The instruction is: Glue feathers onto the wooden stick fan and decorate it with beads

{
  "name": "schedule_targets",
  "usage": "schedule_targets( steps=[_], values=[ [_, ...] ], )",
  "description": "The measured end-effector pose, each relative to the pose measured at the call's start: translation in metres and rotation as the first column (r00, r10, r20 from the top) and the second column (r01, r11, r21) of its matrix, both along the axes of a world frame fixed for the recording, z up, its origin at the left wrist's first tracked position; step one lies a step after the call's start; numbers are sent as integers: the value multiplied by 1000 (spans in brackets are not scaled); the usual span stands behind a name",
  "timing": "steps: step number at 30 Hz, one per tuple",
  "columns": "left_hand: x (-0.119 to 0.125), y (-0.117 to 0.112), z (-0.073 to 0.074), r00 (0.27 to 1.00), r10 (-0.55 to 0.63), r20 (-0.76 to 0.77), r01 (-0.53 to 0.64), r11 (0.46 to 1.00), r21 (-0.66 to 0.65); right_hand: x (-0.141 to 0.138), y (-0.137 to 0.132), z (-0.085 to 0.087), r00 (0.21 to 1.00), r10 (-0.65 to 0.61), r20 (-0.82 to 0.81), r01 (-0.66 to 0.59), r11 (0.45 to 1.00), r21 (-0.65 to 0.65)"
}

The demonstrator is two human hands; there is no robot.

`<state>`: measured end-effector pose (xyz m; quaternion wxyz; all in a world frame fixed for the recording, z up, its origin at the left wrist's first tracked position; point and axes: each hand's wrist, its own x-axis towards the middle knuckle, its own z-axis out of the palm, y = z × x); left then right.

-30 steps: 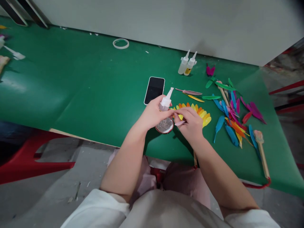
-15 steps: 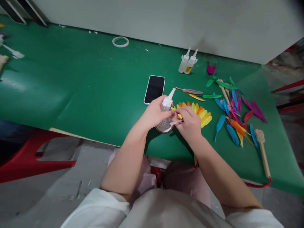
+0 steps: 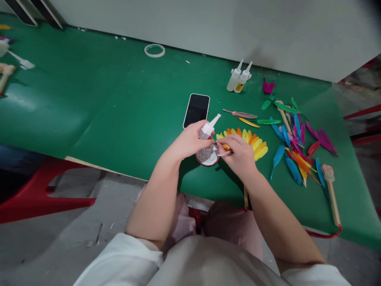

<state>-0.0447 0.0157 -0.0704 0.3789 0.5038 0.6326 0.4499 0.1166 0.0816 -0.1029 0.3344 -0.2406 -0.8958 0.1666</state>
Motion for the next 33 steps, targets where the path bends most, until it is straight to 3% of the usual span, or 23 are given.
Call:
schedule_targets(
  steps=[9, 18, 23, 26, 29, 33],
  values=[
    [-12, -8, 1, 976, -110, -188, 110, 994, -7, 9, 9, 4, 972, 202, 116, -181, 968, -172],
    [-17, -12, 1, 956, -190, -222, 183, 982, -51, 7, 7, 8, 977, 198, 83, -177, 961, -211],
    [-15, -11, 1, 980, -122, -159, 128, 991, 32, 8, 3, 13, 994, 102, -29, -106, 948, -299],
    [-13, -8, 2, 993, 41, -111, -20, 983, 185, 10, 4, 14, 982, 11, -189, -78, 933, -352],
    [-13, -5, 5, 977, 212, 0, -204, 945, 254, 12, 9, 12, 959, -50, -279, -107, 849, -518],
    [-17, -5, 8, 918, 369, 144, -394, 890, 229, 14, 10, 9, 976, -80, -202, -111, 616, -780]
  ],
)
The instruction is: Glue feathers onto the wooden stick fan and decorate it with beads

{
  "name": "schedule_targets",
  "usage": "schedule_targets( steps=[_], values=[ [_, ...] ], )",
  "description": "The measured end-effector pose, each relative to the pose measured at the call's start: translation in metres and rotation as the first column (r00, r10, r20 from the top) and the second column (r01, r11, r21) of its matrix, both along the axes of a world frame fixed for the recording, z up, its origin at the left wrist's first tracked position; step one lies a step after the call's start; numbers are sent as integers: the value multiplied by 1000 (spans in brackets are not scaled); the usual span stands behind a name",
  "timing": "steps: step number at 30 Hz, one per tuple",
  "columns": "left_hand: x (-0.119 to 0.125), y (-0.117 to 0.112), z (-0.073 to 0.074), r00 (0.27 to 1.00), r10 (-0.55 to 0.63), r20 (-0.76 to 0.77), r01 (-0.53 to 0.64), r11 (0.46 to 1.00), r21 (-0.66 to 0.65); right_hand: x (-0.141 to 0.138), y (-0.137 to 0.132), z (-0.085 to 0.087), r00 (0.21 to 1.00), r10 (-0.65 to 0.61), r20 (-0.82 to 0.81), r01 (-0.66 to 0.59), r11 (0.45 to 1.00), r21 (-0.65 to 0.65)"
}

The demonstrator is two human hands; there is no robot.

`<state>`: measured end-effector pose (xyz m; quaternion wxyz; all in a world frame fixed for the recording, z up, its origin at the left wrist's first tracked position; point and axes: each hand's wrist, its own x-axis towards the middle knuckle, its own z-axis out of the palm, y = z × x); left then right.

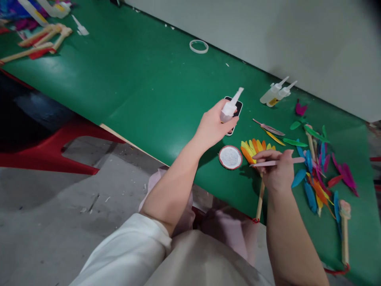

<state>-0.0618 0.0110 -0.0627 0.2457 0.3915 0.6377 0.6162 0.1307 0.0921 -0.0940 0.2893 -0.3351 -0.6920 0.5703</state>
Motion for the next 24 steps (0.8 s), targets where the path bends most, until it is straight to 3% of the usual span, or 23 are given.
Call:
schedule_targets(
  steps=[5, 12, 18, 24],
  values=[
    [-3, -5, 4, 994, 92, 58, -93, 996, 8, -6, -7, -1, 999, 17, -35, -18, 999, -48],
    [-2, -6, 6, 977, 180, 111, -181, 983, -6, -11, -17, 2, 984, 84, 155, -115, 973, 199],
    [0, 2, 4, 964, 202, 174, -212, 976, 41, -10, -20, 5, 962, 177, 207, -225, 945, 238],
    [7, 9, 3, 965, 193, 175, -198, 980, 14, -10, -19, 9, 984, 54, 167, -98, 959, 267]
  ],
)
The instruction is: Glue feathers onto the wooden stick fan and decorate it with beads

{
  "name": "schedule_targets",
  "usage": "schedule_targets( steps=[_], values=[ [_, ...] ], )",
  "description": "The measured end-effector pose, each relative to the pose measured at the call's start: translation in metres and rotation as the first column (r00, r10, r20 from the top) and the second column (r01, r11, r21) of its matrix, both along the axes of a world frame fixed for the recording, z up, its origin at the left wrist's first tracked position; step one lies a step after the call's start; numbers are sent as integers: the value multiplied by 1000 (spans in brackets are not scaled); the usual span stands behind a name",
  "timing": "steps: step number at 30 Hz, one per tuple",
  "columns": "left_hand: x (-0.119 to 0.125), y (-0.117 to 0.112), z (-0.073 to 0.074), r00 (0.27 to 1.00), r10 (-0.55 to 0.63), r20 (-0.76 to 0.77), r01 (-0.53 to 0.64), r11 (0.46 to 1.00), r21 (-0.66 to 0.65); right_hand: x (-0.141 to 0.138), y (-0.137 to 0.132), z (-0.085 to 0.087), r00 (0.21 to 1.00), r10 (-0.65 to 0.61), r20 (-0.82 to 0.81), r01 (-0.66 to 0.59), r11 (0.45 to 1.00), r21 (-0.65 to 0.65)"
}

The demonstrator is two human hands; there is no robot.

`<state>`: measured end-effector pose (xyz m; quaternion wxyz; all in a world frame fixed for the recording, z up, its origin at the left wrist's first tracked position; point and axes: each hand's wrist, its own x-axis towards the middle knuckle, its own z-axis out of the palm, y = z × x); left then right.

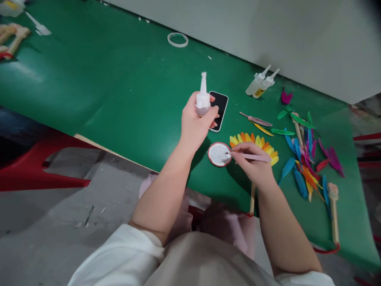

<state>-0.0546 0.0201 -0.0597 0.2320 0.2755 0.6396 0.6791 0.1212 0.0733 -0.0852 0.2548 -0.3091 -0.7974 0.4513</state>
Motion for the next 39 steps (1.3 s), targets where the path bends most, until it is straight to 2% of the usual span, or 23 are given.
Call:
schedule_targets(
  steps=[3, 6, 10, 12, 16, 20, 25, 29, 33, 37, 39],
  values=[
    [2, 1, -1, 1000, -5, -3, 5, 1000, -1, -1, 0, -1, 998, -55, -28, 50, 987, -153],
    [3, 1, -1, 1000, -15, 1, 15, 1000, -5, -2, -1, 0, 994, -68, -84, 37, 942, -332],
    [3, 2, -3, 999, -32, -6, 32, 999, -20, -3, -3, 3, 987, -63, -146, -3, 909, -418],
    [3, 2, -3, 999, -40, -16, 39, 999, -17, -3, -2, 3, 986, -77, -147, 14, 921, -390],
    [3, 2, -4, 999, -39, -16, 39, 999, -8, -1, 2, 0, 983, -155, -98, 128, 962, -242],
    [3, 2, -3, 999, -39, -3, 39, 999, 0, -2, 4, -2, 963, -239, -122, 220, 964, -150],
    [2, 1, -2, 1000, -29, 9, 29, 1000, -6, -3, 4, -3, 963, -210, -170, 175, 964, -198],
    [3, 1, -1, 999, -32, 10, 32, 999, -21, -3, 6, -6, 984, -134, -120, 98, 960, -263],
    [2, 2, -3, 1000, -20, -3, 20, 1000, 3, -3, 8, -8, 995, -64, -82, 46, 977, -206],
    [-12, 6, -16, 996, 93, -5, -92, 993, 67, 0, 8, -9, 986, -138, -91, 126, 984, -122],
    [-23, 8, -24, 984, 179, -24, -177, 983, 45, 0, 10, -8, 970, -196, -145, 165, 966, -201]
  ],
)
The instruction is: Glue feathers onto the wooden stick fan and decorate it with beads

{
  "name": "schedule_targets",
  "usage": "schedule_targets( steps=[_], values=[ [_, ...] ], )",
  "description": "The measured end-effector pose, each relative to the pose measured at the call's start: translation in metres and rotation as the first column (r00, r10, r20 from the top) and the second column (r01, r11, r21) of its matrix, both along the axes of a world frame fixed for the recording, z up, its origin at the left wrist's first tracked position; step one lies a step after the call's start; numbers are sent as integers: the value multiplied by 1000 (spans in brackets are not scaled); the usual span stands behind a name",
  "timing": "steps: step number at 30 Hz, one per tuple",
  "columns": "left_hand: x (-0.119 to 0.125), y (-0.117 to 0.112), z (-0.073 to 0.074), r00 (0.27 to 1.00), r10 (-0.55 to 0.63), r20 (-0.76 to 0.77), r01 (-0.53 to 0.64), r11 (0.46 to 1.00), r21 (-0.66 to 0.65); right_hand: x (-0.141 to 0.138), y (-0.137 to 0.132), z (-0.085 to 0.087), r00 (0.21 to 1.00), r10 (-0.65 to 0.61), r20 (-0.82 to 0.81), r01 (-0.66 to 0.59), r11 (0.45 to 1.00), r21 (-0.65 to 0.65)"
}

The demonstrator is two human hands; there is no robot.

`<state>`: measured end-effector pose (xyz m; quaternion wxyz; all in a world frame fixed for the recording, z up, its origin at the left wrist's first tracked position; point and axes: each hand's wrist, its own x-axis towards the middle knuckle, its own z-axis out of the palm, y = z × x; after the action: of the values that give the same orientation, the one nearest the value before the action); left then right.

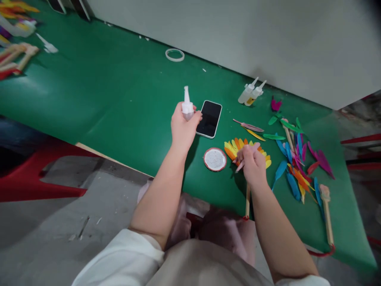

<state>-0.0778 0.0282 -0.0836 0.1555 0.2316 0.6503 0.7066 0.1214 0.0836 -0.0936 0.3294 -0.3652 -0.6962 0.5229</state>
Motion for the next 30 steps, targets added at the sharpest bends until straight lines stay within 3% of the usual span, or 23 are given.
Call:
schedule_targets(
  steps=[3, 6, 11, 14, 18, 22, 27, 30],
  values=[
    [-14, 3, -10, 999, 47, 2, -46, 985, -164, -8, 6, 4, 987, -28, -158, -15, 963, -270],
    [-18, 6, -14, 995, -42, 88, 64, 960, -273, -27, 13, 12, 985, -27, -172, -59, 877, -477],
    [-18, 8, -15, 984, -130, 124, 160, 949, -271, -64, 18, 24, 997, 73, 27, -49, 851, -523],
    [-22, 7, -17, 976, -139, 168, 178, 952, -248, -76, 19, 26, 994, 113, -10, -97, 804, -587],
    [-24, 8, -21, 963, -116, 244, 165, 968, -191, -86, 22, 23, 994, -19, -110, -65, 700, -711],
    [-22, 10, -18, 917, -163, 365, 206, 975, -81, -99, 28, 17, 994, -18, -104, -65, 672, -738],
    [-28, -5, 5, 874, -180, 451, 143, 983, 115, -93, 45, 30, 986, 6, -167, -136, 615, -777],
    [-36, -21, 20, 853, -160, 496, -6, 948, 317, -80, 56, 42, 925, -1, -380, -317, 549, -773]
  ],
)
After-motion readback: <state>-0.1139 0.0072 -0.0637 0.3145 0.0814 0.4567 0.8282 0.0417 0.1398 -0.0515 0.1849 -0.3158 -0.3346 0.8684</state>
